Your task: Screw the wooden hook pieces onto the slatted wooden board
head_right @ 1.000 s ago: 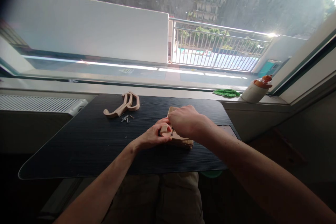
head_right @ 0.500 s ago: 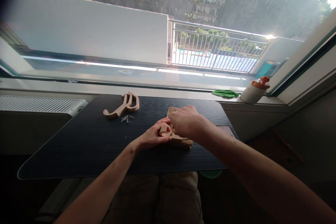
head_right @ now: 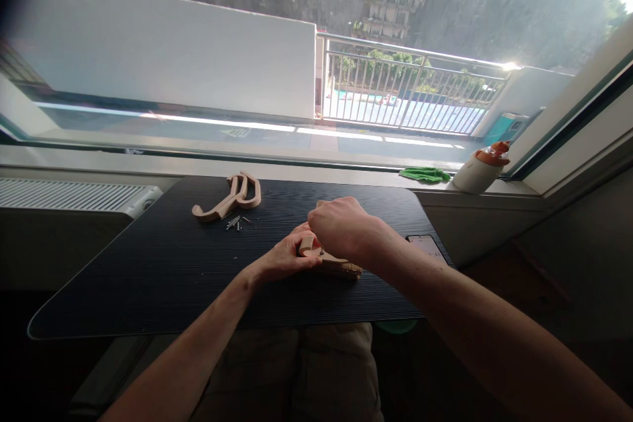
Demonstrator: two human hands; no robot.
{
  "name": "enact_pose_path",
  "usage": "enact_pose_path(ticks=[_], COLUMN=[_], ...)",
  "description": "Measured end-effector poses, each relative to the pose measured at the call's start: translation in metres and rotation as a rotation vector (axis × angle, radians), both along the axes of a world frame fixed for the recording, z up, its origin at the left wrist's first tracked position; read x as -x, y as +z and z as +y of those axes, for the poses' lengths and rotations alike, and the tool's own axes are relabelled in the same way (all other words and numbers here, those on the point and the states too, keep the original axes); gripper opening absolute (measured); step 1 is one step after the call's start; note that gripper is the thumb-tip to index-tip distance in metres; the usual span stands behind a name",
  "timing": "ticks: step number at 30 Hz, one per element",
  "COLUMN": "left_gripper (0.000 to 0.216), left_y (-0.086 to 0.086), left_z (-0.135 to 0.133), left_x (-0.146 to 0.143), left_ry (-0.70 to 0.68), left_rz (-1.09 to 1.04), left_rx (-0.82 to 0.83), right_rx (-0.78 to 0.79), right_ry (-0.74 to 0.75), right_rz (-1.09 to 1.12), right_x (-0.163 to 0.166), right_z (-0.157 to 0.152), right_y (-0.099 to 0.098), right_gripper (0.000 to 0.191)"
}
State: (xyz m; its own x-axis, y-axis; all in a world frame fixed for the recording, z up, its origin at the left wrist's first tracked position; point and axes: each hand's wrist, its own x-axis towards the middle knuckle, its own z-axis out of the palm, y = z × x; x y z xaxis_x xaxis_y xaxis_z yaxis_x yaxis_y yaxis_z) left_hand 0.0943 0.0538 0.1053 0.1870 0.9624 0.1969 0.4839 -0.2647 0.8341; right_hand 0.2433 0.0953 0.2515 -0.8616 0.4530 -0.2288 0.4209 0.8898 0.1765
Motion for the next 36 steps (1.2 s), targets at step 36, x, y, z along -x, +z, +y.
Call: enact_pose_path(ticks=[36], left_gripper=[0.044], left_y=[-0.011], left_z=[0.003], left_x=[0.002], left_ry=[-0.02], left_rz=[-0.03], left_rx=[-0.039], right_rx=[-0.079], right_ry=[-0.152], right_rz=[0.002], right_x=[0.0], right_z=[-0.008], right_y=[0.0], right_gripper=[0.025])
